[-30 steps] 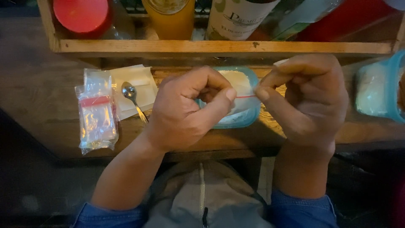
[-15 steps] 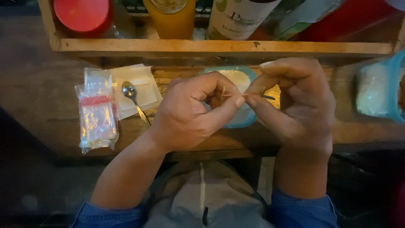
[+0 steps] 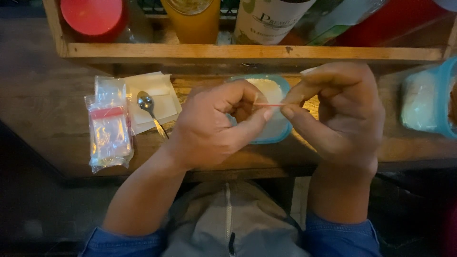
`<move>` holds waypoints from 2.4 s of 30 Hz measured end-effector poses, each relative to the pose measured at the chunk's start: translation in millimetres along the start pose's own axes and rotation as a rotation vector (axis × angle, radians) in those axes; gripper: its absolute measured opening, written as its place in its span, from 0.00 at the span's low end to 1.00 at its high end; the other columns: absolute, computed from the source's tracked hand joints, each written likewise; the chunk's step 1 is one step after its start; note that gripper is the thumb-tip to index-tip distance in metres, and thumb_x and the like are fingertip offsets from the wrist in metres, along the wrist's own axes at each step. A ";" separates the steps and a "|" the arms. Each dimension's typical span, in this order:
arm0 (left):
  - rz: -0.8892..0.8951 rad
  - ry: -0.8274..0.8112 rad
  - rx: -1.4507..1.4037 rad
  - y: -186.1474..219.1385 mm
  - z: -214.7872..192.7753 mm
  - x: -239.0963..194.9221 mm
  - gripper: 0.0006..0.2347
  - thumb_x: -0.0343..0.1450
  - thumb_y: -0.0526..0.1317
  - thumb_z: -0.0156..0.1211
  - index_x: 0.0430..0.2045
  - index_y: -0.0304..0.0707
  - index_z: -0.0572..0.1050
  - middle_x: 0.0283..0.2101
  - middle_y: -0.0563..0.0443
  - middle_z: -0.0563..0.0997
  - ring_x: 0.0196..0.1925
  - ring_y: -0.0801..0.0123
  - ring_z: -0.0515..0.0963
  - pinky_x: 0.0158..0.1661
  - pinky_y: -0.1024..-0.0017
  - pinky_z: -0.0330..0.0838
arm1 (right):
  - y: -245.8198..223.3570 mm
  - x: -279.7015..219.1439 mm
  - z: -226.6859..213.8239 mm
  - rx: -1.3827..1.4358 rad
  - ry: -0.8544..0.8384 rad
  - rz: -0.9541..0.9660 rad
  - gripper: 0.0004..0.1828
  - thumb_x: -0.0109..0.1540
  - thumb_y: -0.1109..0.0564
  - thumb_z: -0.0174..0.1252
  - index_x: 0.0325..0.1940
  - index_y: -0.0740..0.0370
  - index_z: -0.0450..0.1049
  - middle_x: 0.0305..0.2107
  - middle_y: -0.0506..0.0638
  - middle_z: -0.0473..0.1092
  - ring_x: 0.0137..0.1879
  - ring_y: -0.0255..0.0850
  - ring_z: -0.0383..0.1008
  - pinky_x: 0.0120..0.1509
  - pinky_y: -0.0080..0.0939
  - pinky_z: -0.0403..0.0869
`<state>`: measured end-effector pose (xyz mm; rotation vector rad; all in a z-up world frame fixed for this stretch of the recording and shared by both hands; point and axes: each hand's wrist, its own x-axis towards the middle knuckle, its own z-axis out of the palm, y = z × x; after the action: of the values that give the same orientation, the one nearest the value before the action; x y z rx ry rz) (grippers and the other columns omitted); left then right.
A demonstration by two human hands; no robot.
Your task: Packaging white powder into small resealable plastic bags using a spoon.
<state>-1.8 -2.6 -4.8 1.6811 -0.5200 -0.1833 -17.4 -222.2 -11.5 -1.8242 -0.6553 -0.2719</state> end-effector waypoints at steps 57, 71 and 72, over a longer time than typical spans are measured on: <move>0.015 0.134 -0.085 5.8 23.5 1.0 0.05 0.77 0.26 0.51 0.44 0.17 0.70 0.36 0.33 0.81 0.36 0.58 0.83 0.41 0.67 0.84 | 53.4 -177.2 -281.2 -1.429 0.008 0.046 0.15 0.92 0.71 0.48 0.58 0.81 0.80 0.51 0.71 0.78 0.58 0.61 0.81 0.70 0.55 0.77; 0.015 0.105 -0.048 7.4 24.7 3.5 0.05 0.77 0.25 0.51 0.43 0.17 0.71 0.36 0.33 0.81 0.35 0.59 0.83 0.40 0.68 0.84 | 101.8 -197.9 -335.3 -1.385 -0.093 0.401 0.20 0.76 0.79 0.60 0.72 0.78 0.71 0.50 0.71 0.75 0.51 0.59 0.78 0.53 0.52 0.77; 0.013 0.115 -0.046 7.5 25.2 3.7 0.04 0.76 0.24 0.51 0.42 0.16 0.71 0.35 0.32 0.81 0.35 0.58 0.83 0.40 0.68 0.83 | 101.7 -200.8 -336.4 -1.377 -0.080 0.383 0.19 0.77 0.80 0.59 0.72 0.78 0.71 0.50 0.71 0.74 0.51 0.60 0.77 0.54 0.52 0.76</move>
<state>-10.5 -27.5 -1.6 1.6325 -0.4373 -0.0882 -80.8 -617.3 -72.9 -3.2242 -0.0700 -0.4434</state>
